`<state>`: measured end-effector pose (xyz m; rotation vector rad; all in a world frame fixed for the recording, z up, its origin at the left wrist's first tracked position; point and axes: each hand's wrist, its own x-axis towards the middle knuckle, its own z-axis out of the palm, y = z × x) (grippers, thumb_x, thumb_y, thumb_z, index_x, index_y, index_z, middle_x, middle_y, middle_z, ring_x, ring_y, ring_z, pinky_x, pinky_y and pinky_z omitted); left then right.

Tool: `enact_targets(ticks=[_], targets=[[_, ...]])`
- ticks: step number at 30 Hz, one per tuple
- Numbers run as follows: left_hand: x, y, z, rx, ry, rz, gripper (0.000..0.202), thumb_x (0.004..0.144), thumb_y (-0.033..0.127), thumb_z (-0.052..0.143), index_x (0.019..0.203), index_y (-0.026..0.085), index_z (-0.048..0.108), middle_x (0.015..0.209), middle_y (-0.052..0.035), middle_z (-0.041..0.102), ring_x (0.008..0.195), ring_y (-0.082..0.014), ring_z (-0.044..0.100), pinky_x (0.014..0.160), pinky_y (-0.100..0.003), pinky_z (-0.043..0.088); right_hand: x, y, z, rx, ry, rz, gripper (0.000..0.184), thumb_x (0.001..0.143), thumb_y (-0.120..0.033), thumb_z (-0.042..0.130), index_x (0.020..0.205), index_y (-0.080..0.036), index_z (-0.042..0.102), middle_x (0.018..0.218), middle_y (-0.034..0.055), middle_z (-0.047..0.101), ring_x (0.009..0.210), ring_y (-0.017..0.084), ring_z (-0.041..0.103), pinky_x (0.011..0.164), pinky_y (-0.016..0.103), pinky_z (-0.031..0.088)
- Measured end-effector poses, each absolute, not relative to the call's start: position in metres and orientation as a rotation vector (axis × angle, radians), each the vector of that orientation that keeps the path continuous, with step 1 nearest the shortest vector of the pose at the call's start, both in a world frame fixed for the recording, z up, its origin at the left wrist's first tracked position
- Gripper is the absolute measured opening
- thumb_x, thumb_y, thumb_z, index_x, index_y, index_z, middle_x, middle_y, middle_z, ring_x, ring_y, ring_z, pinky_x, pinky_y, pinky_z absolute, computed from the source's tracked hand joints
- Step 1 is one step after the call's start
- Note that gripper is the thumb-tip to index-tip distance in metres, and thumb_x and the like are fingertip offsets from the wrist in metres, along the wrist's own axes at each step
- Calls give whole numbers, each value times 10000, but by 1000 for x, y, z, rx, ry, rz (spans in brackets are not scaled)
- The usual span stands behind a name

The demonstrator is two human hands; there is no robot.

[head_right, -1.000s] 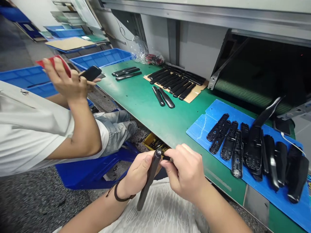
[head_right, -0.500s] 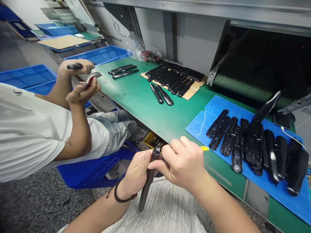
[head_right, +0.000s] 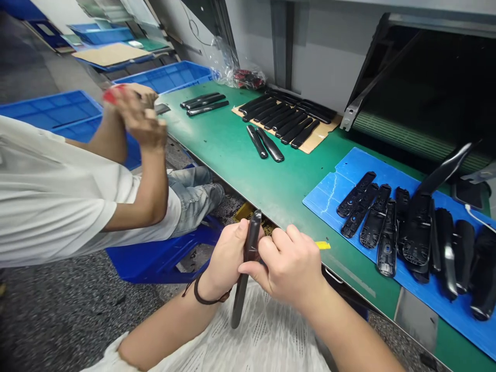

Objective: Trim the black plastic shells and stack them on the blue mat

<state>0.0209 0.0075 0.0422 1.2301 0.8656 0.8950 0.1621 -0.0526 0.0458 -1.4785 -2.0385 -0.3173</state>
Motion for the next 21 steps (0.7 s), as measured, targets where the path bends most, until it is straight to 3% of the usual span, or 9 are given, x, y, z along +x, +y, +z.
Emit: enact_targets(ticks=[13,21], targets=[[34,22,39,1115,885,980,678,966,802,366,611,225,402,497,34,393,444,-99,351,425,-265,312,152,-64,28,-1472,-2070,-187,626,1081,-619,279,689,-206,539,674,30,477,677,184,322,619,344,183],[32,37,46,1021,907,1024,651,942,804,441,629,234,396,468,53,380,393,-87,343,393,-261,286,146,-69,23,-1435,-2164,-97,549,1072,-590,359,718,-204,524,701,29,488,691,183,329,629,354,168]])
